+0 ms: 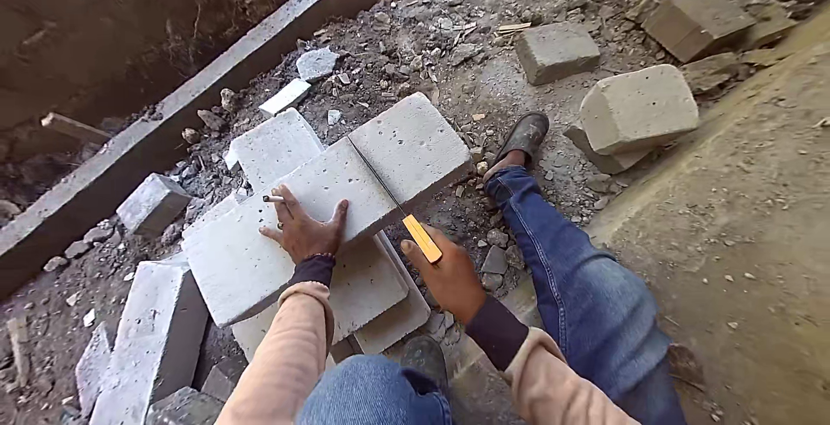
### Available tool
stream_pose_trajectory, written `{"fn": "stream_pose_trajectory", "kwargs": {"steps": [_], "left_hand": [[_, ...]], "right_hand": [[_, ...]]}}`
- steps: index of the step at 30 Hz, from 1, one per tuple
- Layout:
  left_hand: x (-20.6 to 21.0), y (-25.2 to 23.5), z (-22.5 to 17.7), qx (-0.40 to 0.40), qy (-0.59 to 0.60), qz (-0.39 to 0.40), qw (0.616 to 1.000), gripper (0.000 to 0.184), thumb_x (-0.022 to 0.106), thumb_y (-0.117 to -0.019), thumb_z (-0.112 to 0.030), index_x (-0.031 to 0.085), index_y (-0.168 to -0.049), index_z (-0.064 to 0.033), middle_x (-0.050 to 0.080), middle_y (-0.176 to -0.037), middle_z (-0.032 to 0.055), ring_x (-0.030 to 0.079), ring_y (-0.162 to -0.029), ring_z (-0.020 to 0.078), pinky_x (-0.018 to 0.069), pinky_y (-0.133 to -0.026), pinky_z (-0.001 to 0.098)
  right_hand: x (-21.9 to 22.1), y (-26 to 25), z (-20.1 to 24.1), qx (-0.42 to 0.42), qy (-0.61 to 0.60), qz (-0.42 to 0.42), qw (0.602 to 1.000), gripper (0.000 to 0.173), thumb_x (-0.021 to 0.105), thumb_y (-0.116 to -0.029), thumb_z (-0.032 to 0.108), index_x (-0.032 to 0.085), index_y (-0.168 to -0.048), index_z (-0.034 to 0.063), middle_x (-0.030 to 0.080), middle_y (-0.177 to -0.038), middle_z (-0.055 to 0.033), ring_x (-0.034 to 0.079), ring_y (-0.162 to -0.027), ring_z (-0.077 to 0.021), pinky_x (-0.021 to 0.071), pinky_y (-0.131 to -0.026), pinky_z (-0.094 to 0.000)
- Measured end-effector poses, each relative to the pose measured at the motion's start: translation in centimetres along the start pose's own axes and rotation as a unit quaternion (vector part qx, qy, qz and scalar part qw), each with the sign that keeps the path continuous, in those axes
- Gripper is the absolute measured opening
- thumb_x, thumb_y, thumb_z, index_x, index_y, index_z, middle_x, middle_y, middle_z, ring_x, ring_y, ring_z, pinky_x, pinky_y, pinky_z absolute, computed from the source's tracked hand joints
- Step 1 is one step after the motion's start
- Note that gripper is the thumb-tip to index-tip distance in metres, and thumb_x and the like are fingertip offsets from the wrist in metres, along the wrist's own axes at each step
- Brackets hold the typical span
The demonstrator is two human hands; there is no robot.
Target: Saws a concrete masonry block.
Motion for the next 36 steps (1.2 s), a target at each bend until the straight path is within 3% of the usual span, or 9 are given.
{"fn": "stream_pose_trajectory", "kwargs": {"steps": [2,6,11,15,20,24,28,31,36], "left_hand": [[-0.1,0.2,0.0,0.007,-0.002,0.002,1.0,0.131,0.058,-0.0711,-0.091,0.013,-0.166,-0.0121,0.027,-0.168,0.0169,0.032,-0.154,0.0319,0.0058,-0.122,0.0704],[0.1,0.1,-0.3,0.033,0.008,0.0,0.999,0.129,0.06,-0.0726,-0.088,0.014,-0.166,-0.0116,0.026,-0.169,0.0166,0.032,-0.153,0.0352,0.0085,-0.119,0.0741],[0.5,-0.4,-0.2,0.029,0.008,-0.002,1.0,0.127,0.058,-0.0737,-0.089,0.014,-0.166,-0.0128,0.027,-0.168,0.0162,0.031,-0.153,0.0352,0.0073,-0.119,0.074],[0.2,-0.6,-0.4,0.006,0.001,-0.003,1.0,0.13,0.059,-0.0719,-0.089,0.015,-0.166,-0.0116,0.028,-0.168,0.0165,0.031,-0.154,0.0328,0.006,-0.121,0.071],[0.5,-0.4,-0.5,0.032,0.007,-0.007,0.999,0.129,0.058,-0.0727,-0.09,0.014,-0.166,-0.0121,0.024,-0.17,0.0146,0.029,-0.155,0.0333,0.0071,-0.12,0.0729],[0.6,-0.2,-0.5,0.038,0.02,-0.005,0.999,0.127,0.06,-0.0732,-0.088,0.018,-0.165,-0.0099,0.026,-0.168,0.0167,0.03,-0.154,0.0355,0.0088,-0.119,0.0747],[0.4,-0.6,-0.4,0.013,0.013,-0.01,1.0,0.129,0.057,-0.0714,-0.091,0.019,-0.165,-0.0107,0.028,-0.168,0.0145,0.03,-0.154,0.0321,0.0056,-0.121,0.0721],[0.5,-0.5,-0.4,0.022,0.01,-0.005,1.0,0.131,0.056,-0.0714,-0.092,0.016,-0.165,-0.0103,0.026,-0.169,0.0163,0.032,-0.153,0.0341,0.0084,-0.12,0.0724],[0.5,-1.1,-0.6,0.043,0.011,-0.004,0.999,0.13,0.056,-0.0733,-0.09,0.015,-0.165,-0.009,0.025,-0.169,0.0175,0.03,-0.154,0.0364,0.0081,-0.119,0.0743]], "right_hand": [[-1.2,4.1,-3.5,0.003,0.011,-0.003,1.0,0.061,0.055,-0.098,0.064,0.054,-0.148,0.0287,0.074,-0.098,-0.001,0.071,-0.082,-0.0149,0.0617,-0.074,-0.0454],[-4.2,13.6,-8.1,-0.02,0.012,-0.01,1.0,0.056,0.064,-0.1016,0.039,0.056,-0.146,0.0067,0.074,-0.119,-0.0057,0.073,-0.1,-0.0112,0.0619,-0.088,-0.0378],[0.3,-0.5,-0.1,-0.054,-0.004,-0.059,0.997,0.053,0.06,-0.0998,0.052,0.063,-0.138,0.0161,0.074,-0.093,-0.0029,0.071,-0.076,-0.0146,0.062,-0.07,-0.0423],[0.2,-0.3,-1.2,-0.013,0.014,-0.011,1.0,0.066,0.052,-0.0966,0.069,0.054,-0.148,0.028,0.073,-0.095,-0.0026,0.071,-0.08,-0.0179,0.0608,-0.073,-0.0495],[-4.5,13.9,-8.1,-0.038,-0.003,-0.024,0.999,0.055,0.064,-0.1016,0.034,0.057,-0.143,-0.0011,0.073,-0.12,-0.0114,0.072,-0.105,-0.0142,0.0604,-0.094,-0.0378],[-1.5,2.6,-2.1,-0.049,0.007,-0.037,0.998,0.05,0.061,-0.1002,0.049,0.065,-0.134,0.0116,0.075,-0.102,-0.0019,0.073,-0.087,-0.0114,0.0627,-0.079,-0.038],[1.6,-5.0,4.4,-0.027,0.003,-0.007,1.0,0.069,0.052,-0.0983,0.067,0.054,-0.148,0.0184,0.072,-0.096,-0.0124,0.071,-0.08,-0.0285,0.0586,-0.071,-0.0566],[-0.1,1.6,-2.6,-0.058,0.006,-0.031,0.998,0.062,0.056,-0.1002,0.057,0.054,-0.15,0.0204,0.075,-0.108,-0.0021,0.073,-0.09,-0.0129,0.0632,-0.081,-0.0424],[-2.7,10.6,-6.8,-0.055,-0.019,-0.029,0.998,0.054,0.061,-0.1029,0.034,0.055,-0.144,-0.0004,0.073,-0.121,-0.009,0.072,-0.104,-0.0111,0.0604,-0.093,-0.0348]]}}
Point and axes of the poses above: each hand's wrist, its own y-axis away from the middle knuckle, its own x-axis out of the palm, z = x × y, the point moved 7 cm from there along -y, towards the middle knuckle
